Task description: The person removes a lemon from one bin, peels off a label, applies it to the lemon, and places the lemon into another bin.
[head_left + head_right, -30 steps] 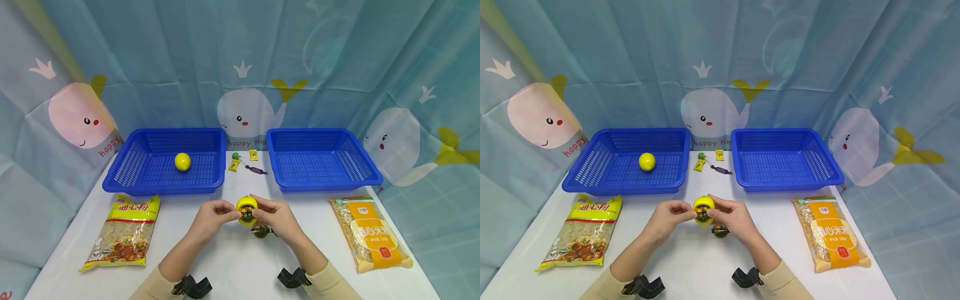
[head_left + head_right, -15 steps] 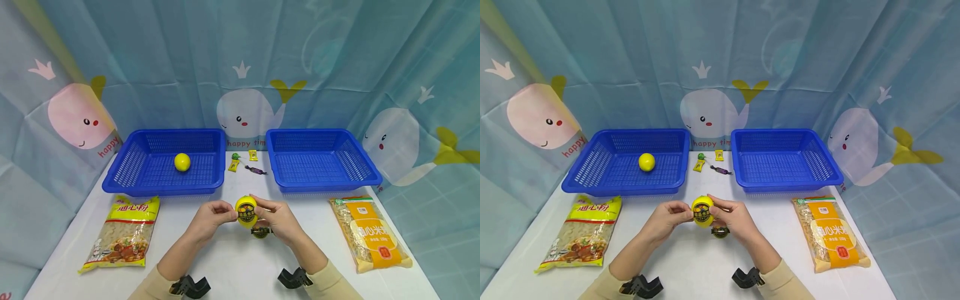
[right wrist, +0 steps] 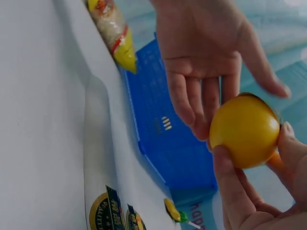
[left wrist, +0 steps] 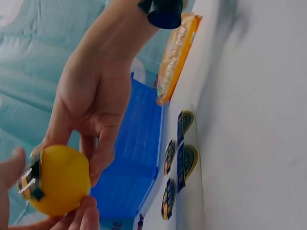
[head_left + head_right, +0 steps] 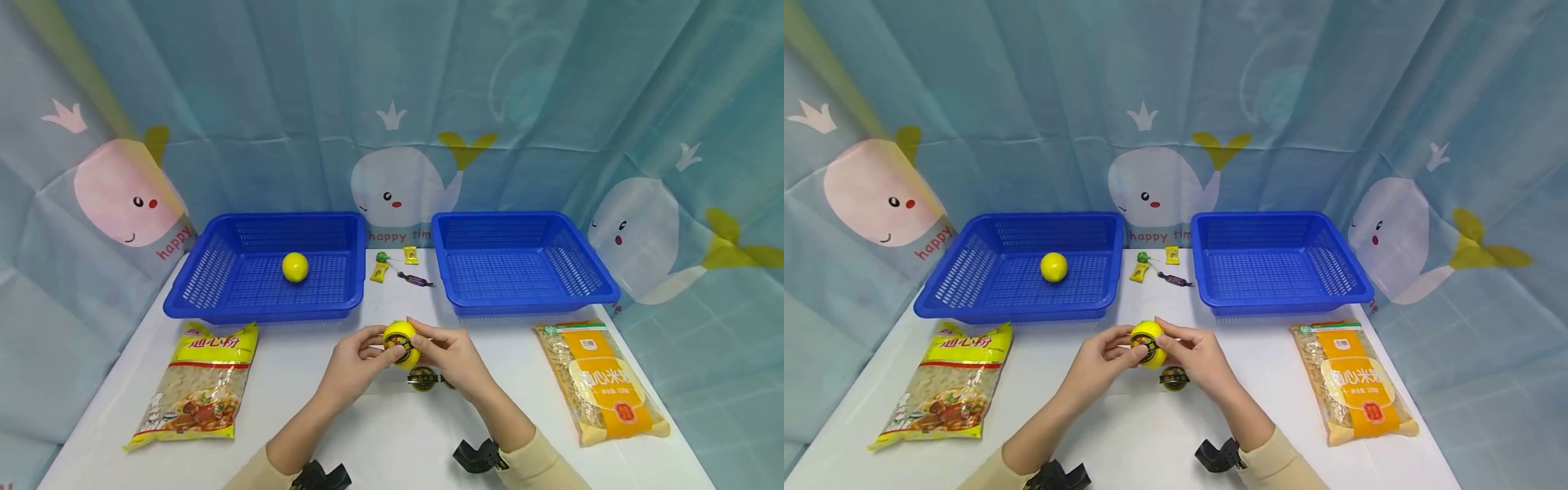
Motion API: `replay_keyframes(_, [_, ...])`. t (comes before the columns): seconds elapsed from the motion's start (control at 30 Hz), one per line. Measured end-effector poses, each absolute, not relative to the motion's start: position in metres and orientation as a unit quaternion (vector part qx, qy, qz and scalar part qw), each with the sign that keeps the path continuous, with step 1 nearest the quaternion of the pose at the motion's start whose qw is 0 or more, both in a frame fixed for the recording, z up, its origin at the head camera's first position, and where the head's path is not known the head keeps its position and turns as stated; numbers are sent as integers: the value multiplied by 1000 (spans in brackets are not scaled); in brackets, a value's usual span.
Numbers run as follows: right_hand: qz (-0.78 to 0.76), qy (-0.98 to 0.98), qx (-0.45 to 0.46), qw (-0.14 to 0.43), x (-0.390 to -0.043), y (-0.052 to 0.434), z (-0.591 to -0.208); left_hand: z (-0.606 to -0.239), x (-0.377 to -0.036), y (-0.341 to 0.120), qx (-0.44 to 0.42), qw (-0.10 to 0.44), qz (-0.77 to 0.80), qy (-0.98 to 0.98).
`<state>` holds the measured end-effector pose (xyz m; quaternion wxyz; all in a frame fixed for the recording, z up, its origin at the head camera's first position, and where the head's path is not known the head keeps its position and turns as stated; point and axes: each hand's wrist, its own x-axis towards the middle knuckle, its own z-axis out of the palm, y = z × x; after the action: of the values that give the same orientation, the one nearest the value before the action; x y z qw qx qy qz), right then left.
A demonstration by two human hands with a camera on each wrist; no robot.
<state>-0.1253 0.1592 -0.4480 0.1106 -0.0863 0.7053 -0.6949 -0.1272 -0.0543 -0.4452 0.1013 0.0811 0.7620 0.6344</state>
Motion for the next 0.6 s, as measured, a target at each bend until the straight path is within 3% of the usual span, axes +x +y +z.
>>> replay_keyframes(0.17, [-650,748,-101,92,-124,161,-442,-444,-124,-52,70,93,623,773])
replay_keyframes(0.3, [-594,798,-95,30,-127,178,-429,-442,-124,-54,67,98,632,765])
replay_keyframes(0.47, [-549,831,-67,-57,-138,224,-410,-442,-125,-55,73,107,638,759])
replay_keyframes(0.6, [-505,859,-27,-83,-145,270,-397,-442,-126,-56,74,121,647,749])
